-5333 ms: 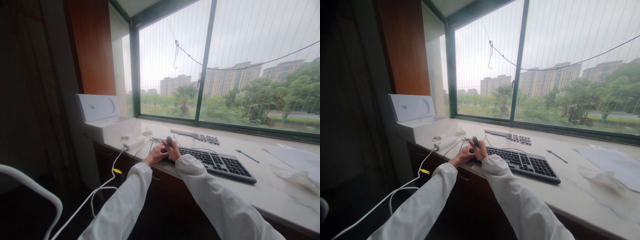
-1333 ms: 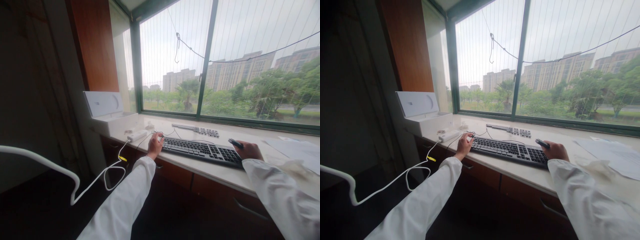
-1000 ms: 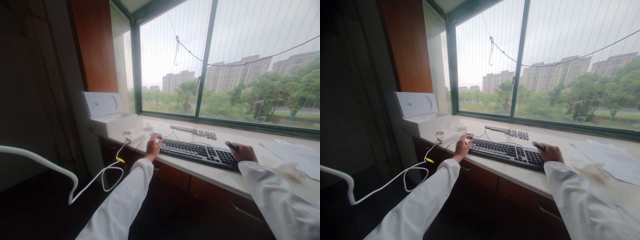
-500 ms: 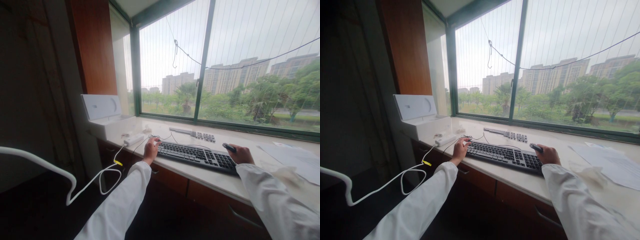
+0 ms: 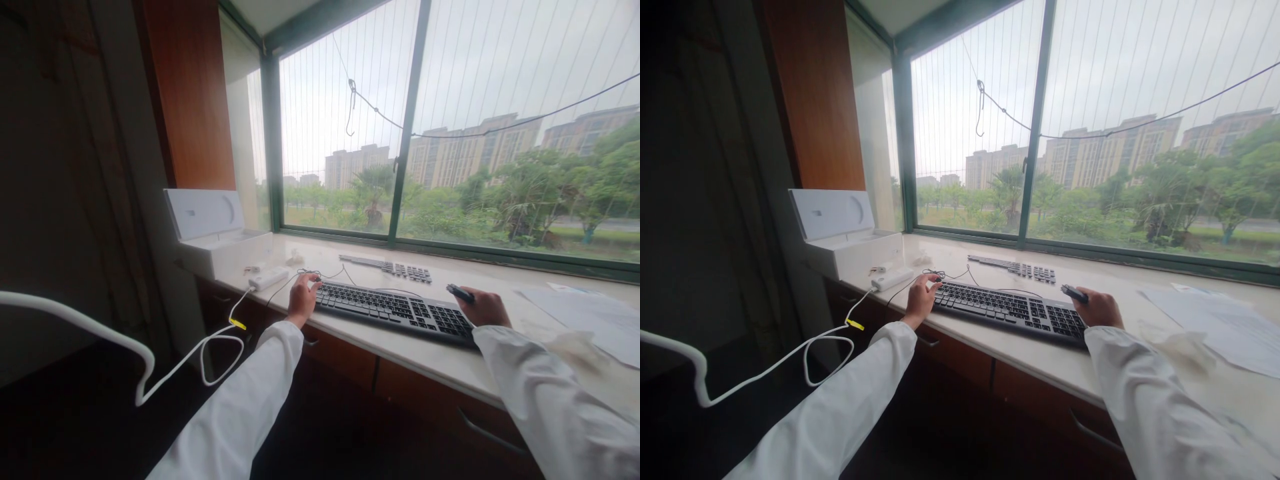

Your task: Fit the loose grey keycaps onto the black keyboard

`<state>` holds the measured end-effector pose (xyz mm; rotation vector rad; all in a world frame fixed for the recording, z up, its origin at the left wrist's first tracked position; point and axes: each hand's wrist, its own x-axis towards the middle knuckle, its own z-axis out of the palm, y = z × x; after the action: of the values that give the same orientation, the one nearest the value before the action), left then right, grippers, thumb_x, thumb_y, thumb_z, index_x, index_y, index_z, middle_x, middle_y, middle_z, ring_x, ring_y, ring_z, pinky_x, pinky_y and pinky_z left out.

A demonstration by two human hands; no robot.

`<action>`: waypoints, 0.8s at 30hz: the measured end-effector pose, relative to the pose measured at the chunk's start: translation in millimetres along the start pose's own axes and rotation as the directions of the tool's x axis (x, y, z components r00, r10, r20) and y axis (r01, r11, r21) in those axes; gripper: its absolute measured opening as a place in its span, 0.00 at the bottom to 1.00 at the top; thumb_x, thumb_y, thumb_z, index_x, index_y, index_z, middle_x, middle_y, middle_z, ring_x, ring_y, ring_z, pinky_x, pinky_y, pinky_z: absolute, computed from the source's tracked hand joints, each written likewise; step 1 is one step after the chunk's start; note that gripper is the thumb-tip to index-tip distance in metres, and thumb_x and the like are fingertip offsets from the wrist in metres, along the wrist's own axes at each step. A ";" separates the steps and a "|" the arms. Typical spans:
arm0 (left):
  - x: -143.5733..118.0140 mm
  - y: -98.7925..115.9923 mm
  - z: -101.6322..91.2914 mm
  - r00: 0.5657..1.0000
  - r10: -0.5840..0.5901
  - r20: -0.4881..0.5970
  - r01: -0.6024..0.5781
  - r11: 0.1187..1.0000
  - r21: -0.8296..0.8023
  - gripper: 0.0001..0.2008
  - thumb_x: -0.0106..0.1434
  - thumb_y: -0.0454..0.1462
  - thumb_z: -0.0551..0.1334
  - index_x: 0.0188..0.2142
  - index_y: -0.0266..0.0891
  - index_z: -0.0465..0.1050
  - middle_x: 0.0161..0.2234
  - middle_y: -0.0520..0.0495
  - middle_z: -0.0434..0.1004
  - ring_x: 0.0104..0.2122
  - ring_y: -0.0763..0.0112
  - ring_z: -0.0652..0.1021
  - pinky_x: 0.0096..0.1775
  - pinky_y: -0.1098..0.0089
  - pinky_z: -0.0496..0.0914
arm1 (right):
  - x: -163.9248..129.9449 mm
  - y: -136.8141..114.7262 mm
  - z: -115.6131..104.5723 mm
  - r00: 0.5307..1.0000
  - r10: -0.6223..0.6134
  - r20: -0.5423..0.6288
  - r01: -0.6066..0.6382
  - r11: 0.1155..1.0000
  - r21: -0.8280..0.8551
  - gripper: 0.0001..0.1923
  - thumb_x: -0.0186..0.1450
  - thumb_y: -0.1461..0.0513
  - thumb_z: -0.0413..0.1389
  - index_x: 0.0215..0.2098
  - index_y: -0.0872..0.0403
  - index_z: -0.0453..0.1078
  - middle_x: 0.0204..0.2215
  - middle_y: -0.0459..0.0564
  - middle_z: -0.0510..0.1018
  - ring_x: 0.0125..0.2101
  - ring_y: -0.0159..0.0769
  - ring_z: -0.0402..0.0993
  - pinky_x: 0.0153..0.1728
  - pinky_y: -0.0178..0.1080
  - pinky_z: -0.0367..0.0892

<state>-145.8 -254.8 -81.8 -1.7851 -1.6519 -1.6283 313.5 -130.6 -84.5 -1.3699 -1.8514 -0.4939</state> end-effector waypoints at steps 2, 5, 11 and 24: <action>-0.1 -0.6 0.2 1.000 -0.002 -0.001 0.002 1.000 0.003 0.08 0.64 0.38 0.61 0.42 0.39 0.73 0.40 0.46 0.76 0.23 0.74 0.71 0.37 0.67 0.70 | -0.9 -0.3 -0.7 1.000 0.014 0.004 -0.014 1.000 -0.012 0.22 0.63 0.48 0.47 0.26 0.51 0.75 0.23 0.54 0.79 0.22 0.40 0.69 0.27 0.39 0.56; -0.4 -2.0 0.9 1.000 0.004 0.000 -0.004 1.000 0.004 0.08 0.64 0.38 0.61 0.42 0.39 0.73 0.40 0.46 0.76 0.25 0.73 0.72 0.38 0.67 0.70 | -3.1 -0.3 -1.9 0.999 0.019 0.029 -0.018 1.000 -0.022 0.23 0.63 0.47 0.47 0.27 0.53 0.75 0.24 0.56 0.79 0.23 0.41 0.70 0.28 0.40 0.57; -0.6 -5.0 3.1 1.000 0.006 -0.002 -0.006 1.000 -0.006 0.07 0.64 0.36 0.62 0.42 0.39 0.73 0.39 0.46 0.76 0.29 0.71 0.74 0.40 0.66 0.70 | -8.4 -0.4 -3.5 0.999 0.017 0.035 -0.015 0.998 -0.053 0.21 0.64 0.49 0.47 0.27 0.52 0.74 0.25 0.55 0.79 0.24 0.41 0.71 0.27 0.39 0.55; -0.5 -4.9 2.6 1.000 0.011 -0.002 -0.011 1.000 -0.011 0.07 0.64 0.36 0.60 0.42 0.40 0.72 0.40 0.46 0.76 0.33 0.68 0.76 0.41 0.65 0.71 | -10.5 -4.2 -6.4 0.999 -0.004 0.042 0.006 0.999 -0.050 0.20 0.63 0.50 0.48 0.27 0.52 0.75 0.24 0.54 0.80 0.23 0.41 0.71 0.27 0.38 0.56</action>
<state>-148.1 -251.5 -85.5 -1.7944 -1.6324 -1.6375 313.2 -143.1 -87.9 -1.4190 -1.8883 -0.5216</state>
